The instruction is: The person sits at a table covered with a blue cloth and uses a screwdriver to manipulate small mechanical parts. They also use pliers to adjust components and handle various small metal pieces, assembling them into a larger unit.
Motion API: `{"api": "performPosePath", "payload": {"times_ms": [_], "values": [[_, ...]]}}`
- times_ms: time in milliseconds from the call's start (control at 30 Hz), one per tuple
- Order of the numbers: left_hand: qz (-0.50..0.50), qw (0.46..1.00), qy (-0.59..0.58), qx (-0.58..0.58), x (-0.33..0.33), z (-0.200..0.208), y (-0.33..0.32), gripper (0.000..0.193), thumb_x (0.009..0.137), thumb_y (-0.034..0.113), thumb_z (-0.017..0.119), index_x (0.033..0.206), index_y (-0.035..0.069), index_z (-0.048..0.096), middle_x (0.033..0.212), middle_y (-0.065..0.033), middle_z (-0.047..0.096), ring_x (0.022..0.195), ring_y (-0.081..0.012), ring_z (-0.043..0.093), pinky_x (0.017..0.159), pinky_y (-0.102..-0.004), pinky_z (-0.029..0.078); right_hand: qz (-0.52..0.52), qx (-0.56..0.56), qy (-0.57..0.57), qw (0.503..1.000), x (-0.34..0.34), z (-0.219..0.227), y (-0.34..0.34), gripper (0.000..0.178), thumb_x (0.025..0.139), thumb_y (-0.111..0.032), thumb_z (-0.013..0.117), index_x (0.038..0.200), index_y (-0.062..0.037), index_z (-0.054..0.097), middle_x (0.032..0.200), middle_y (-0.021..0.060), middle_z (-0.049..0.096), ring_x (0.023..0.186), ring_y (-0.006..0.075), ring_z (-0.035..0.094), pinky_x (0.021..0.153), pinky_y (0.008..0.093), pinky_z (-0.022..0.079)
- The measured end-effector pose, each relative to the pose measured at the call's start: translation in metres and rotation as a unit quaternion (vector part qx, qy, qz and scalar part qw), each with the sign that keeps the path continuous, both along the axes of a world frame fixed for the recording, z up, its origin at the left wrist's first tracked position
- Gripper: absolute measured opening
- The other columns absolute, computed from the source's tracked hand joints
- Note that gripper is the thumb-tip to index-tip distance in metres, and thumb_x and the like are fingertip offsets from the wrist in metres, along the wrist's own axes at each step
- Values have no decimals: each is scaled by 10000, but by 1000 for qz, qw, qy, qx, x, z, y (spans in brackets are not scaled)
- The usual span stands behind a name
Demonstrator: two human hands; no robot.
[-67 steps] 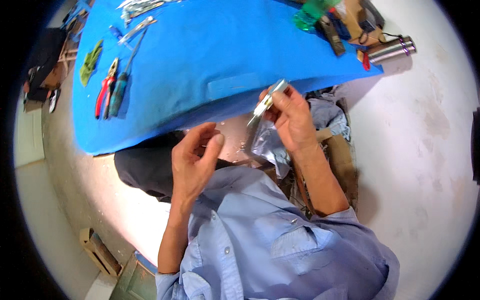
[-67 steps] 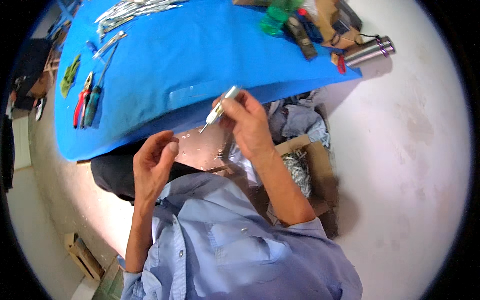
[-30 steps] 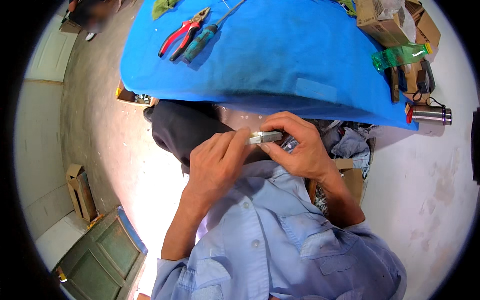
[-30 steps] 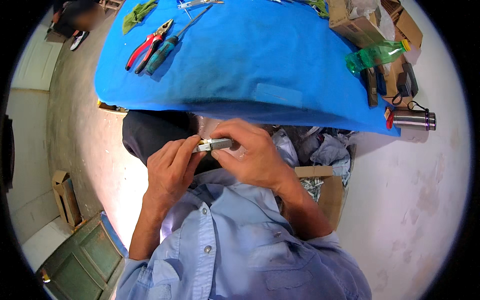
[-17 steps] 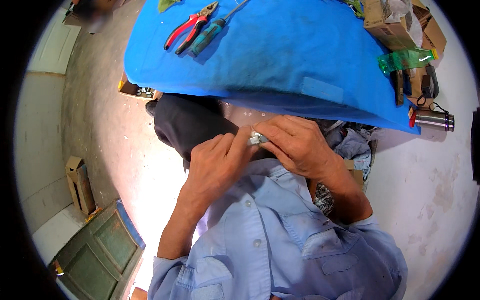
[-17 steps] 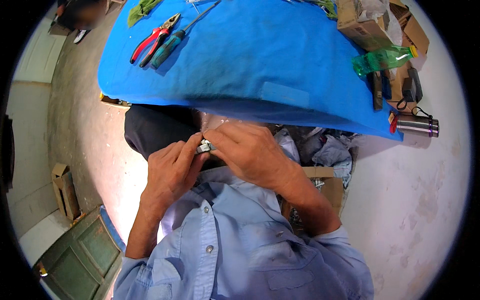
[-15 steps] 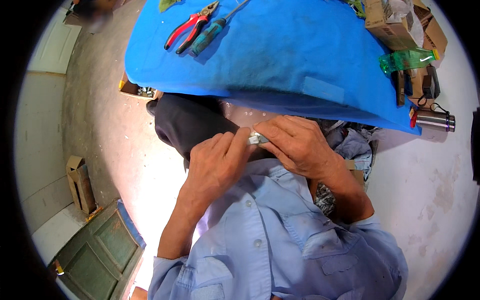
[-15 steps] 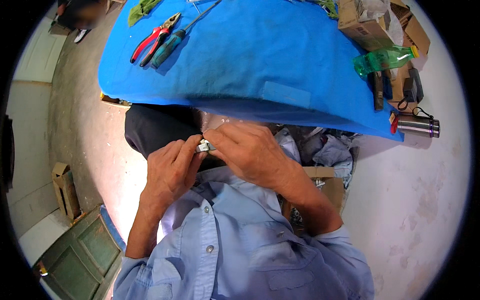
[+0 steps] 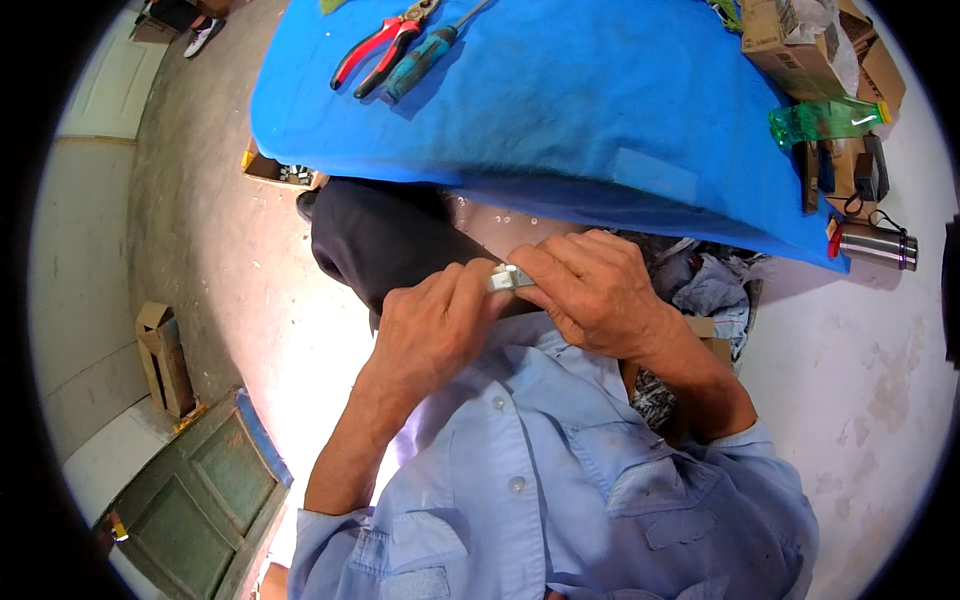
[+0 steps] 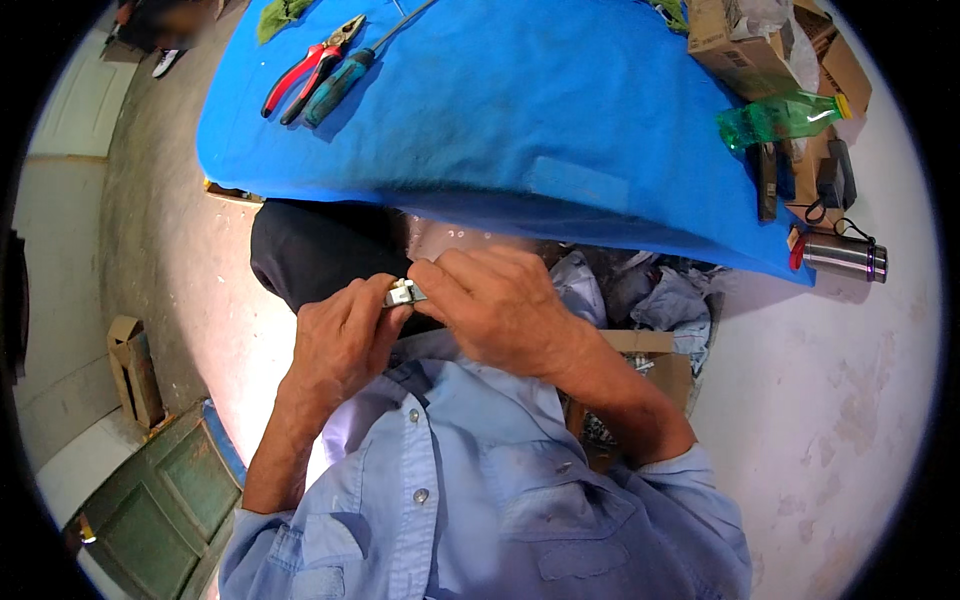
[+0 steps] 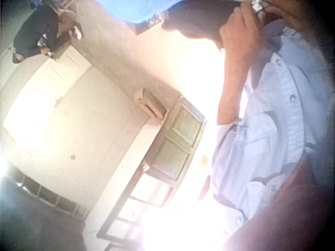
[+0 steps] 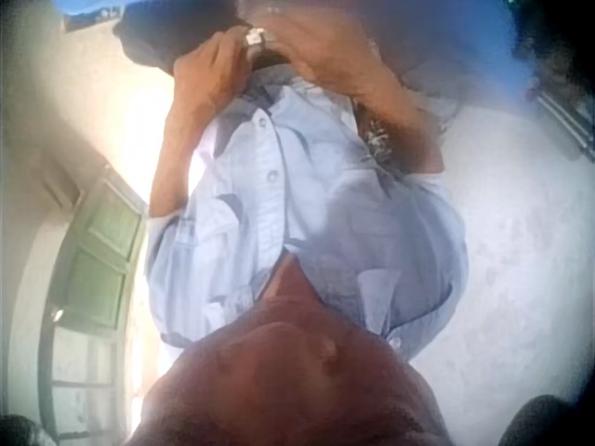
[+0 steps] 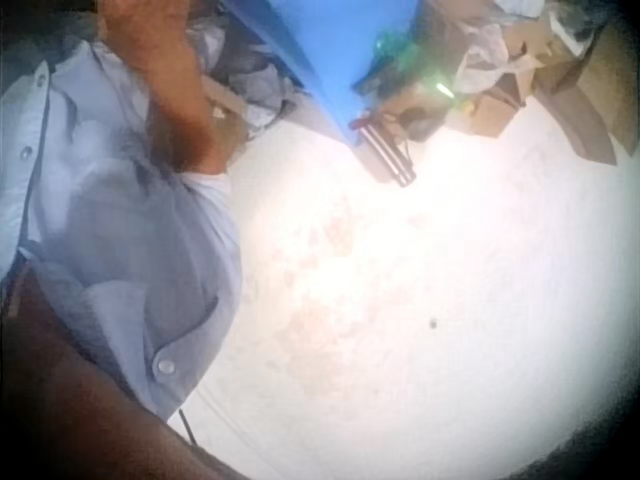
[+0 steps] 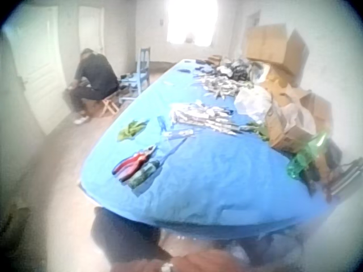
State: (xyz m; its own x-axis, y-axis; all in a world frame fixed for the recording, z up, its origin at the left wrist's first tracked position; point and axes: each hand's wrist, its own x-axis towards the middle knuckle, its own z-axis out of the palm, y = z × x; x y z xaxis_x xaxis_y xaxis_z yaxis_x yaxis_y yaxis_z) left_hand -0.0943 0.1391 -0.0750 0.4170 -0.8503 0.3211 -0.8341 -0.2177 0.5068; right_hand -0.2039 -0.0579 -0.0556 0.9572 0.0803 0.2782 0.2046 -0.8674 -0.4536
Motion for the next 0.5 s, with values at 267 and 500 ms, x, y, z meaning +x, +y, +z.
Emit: {"api": "performPosePath", "payload": {"times_ms": [267,500], "values": [[71,997,18,30,-9,-9,-3,177,953,111,734,1052,33,610,771,-94,570,611,-269,625,503,-392,484,-9,9,-39,999,9,-14,-3,329,869,-208,782,1145,-61,678,849,64,609,749,269,645,655,408,490],[119,992,29,12,-13,-25,-4,171,961,135,732,993,42,592,762,-104,566,619,-304,634,511,-409,484,-9,32,-34,999,16,-29,0,350,861,-194,791,1165,-65,676,886,75,630,780,288,658,673,419,493]]}}
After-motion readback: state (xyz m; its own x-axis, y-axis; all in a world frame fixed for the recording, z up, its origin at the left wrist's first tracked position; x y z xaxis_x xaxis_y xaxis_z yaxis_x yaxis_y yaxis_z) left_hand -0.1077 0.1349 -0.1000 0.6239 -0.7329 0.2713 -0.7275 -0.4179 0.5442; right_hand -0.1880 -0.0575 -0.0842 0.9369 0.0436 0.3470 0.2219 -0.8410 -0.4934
